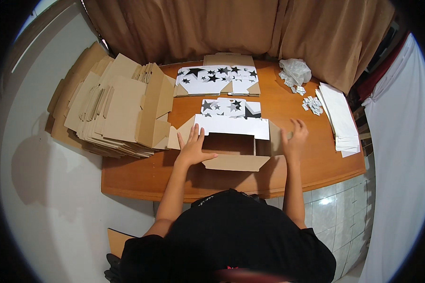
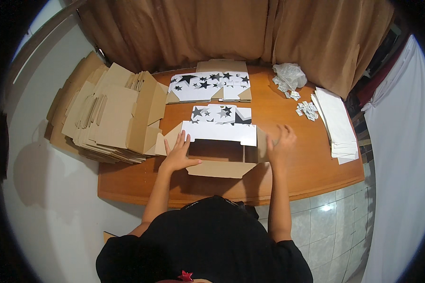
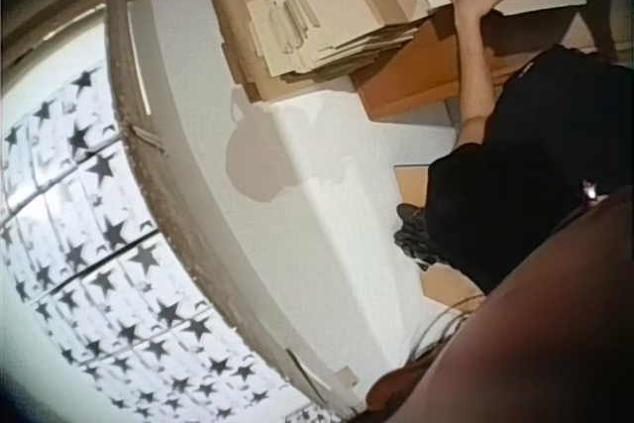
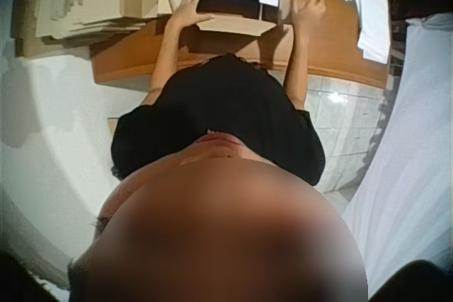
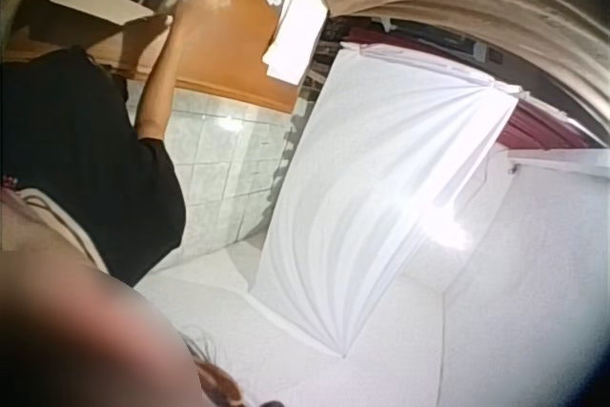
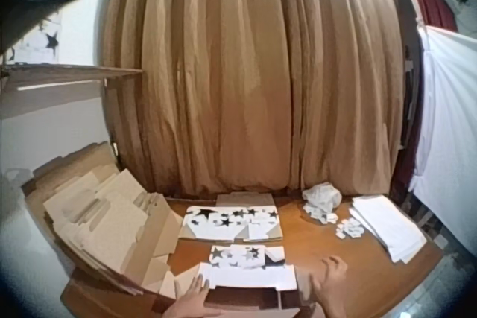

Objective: Folding cardboard boxes, inserting tissue paper and sandals, and stacking the completed boxes on a shelf.

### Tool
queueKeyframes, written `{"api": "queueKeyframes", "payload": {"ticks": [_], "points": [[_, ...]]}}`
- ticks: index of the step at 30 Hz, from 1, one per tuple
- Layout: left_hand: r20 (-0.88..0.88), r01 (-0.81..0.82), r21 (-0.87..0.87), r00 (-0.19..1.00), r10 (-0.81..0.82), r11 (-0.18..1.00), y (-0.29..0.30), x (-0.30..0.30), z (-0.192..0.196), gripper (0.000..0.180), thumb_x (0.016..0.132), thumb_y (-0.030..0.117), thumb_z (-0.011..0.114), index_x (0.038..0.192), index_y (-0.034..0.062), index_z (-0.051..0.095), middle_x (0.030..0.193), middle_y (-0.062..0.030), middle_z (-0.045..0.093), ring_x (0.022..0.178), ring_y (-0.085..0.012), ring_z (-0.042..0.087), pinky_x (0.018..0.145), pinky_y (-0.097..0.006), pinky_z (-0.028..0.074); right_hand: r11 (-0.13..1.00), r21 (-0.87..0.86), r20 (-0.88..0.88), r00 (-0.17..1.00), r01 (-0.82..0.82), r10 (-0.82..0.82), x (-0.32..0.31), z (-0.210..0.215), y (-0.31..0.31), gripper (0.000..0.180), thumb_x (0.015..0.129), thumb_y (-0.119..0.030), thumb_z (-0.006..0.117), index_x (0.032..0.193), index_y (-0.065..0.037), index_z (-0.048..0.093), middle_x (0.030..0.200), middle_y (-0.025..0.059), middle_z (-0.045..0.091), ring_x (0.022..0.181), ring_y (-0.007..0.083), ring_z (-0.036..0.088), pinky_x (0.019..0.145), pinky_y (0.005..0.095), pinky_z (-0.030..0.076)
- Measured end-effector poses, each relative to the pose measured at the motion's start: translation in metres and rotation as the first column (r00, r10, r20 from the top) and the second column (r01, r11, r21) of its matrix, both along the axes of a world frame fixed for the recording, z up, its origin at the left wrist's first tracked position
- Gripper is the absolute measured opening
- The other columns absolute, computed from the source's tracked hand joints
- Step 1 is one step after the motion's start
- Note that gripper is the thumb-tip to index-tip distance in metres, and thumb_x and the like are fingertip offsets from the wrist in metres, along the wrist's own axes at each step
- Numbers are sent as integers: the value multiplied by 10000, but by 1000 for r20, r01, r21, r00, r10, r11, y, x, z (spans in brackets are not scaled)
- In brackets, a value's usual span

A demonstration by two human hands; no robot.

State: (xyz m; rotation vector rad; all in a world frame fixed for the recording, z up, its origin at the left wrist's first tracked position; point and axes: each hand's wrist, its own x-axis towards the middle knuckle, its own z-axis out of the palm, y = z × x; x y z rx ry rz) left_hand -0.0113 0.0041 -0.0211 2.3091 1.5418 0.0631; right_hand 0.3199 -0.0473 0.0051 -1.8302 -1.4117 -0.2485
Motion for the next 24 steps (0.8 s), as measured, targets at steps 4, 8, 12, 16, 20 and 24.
{"api": "queueKeyframes", "payload": {"ticks": [4,8,12,16,20,24], "points": [[-48,10,-48,999,-12,999,-2,4,2,1132,609,723,554,1412,51,124,1470,-191,20,1375,-251,-6,987,-596,-158,961,-200,-234,943,192,-237,37,-20,-7,420,841,-356,553,1032,18,543,1037,188,547,987,310,509,858,397,384],[37,8,-4,999,-8,1000,-7,5,2,1007,619,678,590,1411,179,218,1470,-194,24,1373,-280,-11,982,-606,-152,956,-170,-887,459,-237,-44,34,-18,-14,458,921,-399,401,904,9,610,881,72,618,789,160,570,744,300,406],[117,20,-5,993,-19,1000,-12,12,9,741,609,610,652,1249,279,479,1470,-199,29,1359,-361,-36,971,-622,-143,923,-103,-873,478,-371,95,19,-22,-8,278,886,-277,488,913,-56,654,927,47,617,902,173,554,768,313,417],[181,15,28,983,-19,1000,-19,17,9,674,574,605,682,1148,263,591,1471,-197,26,1346,-395,-92,961,-621,-155,884,-151,-637,728,-442,255,-8,-18,3,182,732,-125,659,910,-90,670,1096,139,531,1059,263,481,880,365,402],[152,14,26,988,-18,1000,-21,21,7,781,553,652,662,1205,236,558,1468,-208,-15,1337,-397,-131,967,-629,-133,906,-145,-322,884,-399,338,-19,-40,19,269,672,-168,721,932,-128,663,1147,233,477,1102,357,446,918,408,377],[118,-31,27,993,28,999,-21,22,4,942,512,697,652,1300,220,457,1451,-250,-52,1330,-417,-134,966,-632,-123,906,-232,-278,917,-354,286,-31,-34,22,562,626,-129,760,1140,-90,536,1246,251,382,1129,405,408,951,439,352]]}}
